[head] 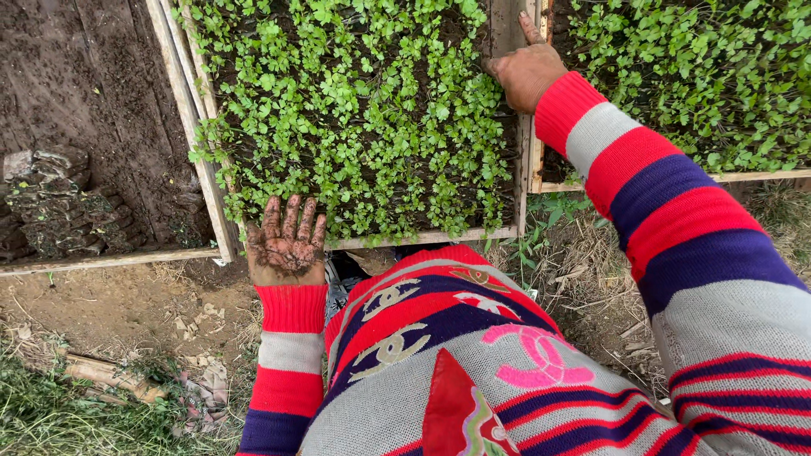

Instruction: The person picks up seedlings from wooden planting beds by hand and moves them to different trays.

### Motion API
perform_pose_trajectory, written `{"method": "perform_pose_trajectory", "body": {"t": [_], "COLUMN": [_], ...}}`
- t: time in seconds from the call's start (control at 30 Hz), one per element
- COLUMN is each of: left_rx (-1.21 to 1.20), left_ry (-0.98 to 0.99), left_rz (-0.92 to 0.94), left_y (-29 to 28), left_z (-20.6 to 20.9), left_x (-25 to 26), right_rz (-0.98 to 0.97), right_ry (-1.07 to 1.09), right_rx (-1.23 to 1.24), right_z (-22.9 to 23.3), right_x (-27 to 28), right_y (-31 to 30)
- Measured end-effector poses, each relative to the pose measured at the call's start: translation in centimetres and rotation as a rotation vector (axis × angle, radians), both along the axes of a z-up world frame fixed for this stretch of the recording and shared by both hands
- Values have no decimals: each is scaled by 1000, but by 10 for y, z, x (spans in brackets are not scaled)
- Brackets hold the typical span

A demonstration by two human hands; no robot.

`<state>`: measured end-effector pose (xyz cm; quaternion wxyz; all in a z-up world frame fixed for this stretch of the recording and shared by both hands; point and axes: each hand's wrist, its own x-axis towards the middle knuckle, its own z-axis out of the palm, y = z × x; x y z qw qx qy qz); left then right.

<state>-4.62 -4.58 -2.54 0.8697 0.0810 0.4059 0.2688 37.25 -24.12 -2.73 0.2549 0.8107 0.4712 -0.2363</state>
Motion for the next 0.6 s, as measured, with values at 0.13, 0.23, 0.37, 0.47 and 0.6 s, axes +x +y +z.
{"method": "perform_pose_trajectory", "body": {"t": [0.13, 0.23, 0.37, 0.47, 0.6], "left_rx": [15, 29, 99, 59, 57], "left_ry": [11, 14, 28, -72, -77], "left_rz": [0, 19, -8, 25, -55], "left_y": [2, 9, 19, 21, 23], "left_z": [-3, -5, -13, -17, -15], "left_x": [-7, -18, -28, -26, -5], "right_rz": [-3, -88, -300, -224, -235], "right_ry": [148, 164, 56, 43, 33], "right_rx": [149, 545, 850, 674, 563], "right_z": [32, 41, 74, 24, 35], "right_x": [-4, -21, -91, -139, -165], "right_y": [-10, -40, -78, -131, -127]}}
